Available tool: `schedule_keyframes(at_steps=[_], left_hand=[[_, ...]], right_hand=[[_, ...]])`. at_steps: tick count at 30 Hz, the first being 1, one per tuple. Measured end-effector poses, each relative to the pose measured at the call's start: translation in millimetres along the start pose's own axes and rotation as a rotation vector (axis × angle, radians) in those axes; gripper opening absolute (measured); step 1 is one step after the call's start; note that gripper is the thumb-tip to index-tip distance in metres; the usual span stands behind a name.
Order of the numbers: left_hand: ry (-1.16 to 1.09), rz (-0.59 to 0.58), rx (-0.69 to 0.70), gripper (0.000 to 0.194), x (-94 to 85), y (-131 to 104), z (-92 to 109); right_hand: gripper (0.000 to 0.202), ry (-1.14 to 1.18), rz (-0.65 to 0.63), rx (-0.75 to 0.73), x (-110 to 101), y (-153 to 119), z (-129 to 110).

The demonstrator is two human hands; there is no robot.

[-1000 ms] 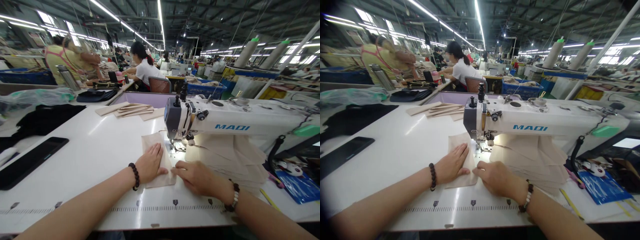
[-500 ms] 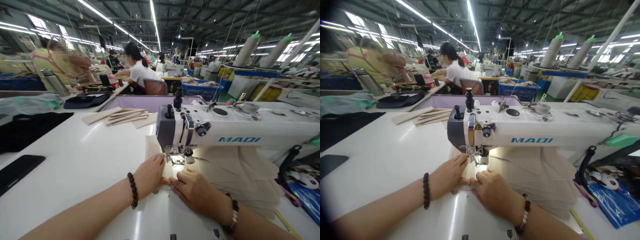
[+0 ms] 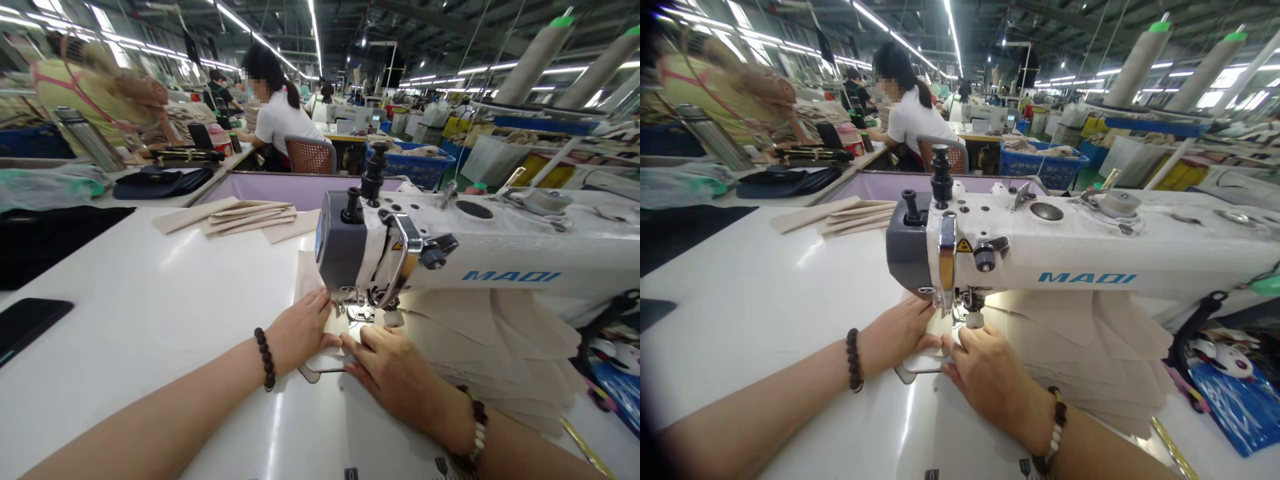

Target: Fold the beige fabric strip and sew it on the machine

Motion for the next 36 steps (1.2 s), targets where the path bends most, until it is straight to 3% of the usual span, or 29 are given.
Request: schedule_keyframes(at_steps=[6, 19, 36], left_hand=[[-0.002, -0.059, -0.017, 0.053, -0.1, 1.9, -1.9], [0.017, -0.075, -0.025, 0.055, 0.6, 4.5, -6.4], [0.014, -0.020, 0.025, 0.055, -5.6, 3.2, -3.3]], right_hand=[[0.025, -0.002, -0.010, 0.009, -0.9, 1.9, -0.7], [0.028, -0.035, -0.009, 0.028, -0.7, 3.3, -0.8], [0.028, -0.040, 0.006, -0.012, 3.1, 3.0, 1.5]])
Point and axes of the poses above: each hand's wrist, its own y-axis towards the middle knuckle, its own x-axis out of the palm, z = x × y, the point moved 3 cm from there along y, towards the middle knuckle, and after that the axes turned 11 degrees about x, right-handed, at the moved point
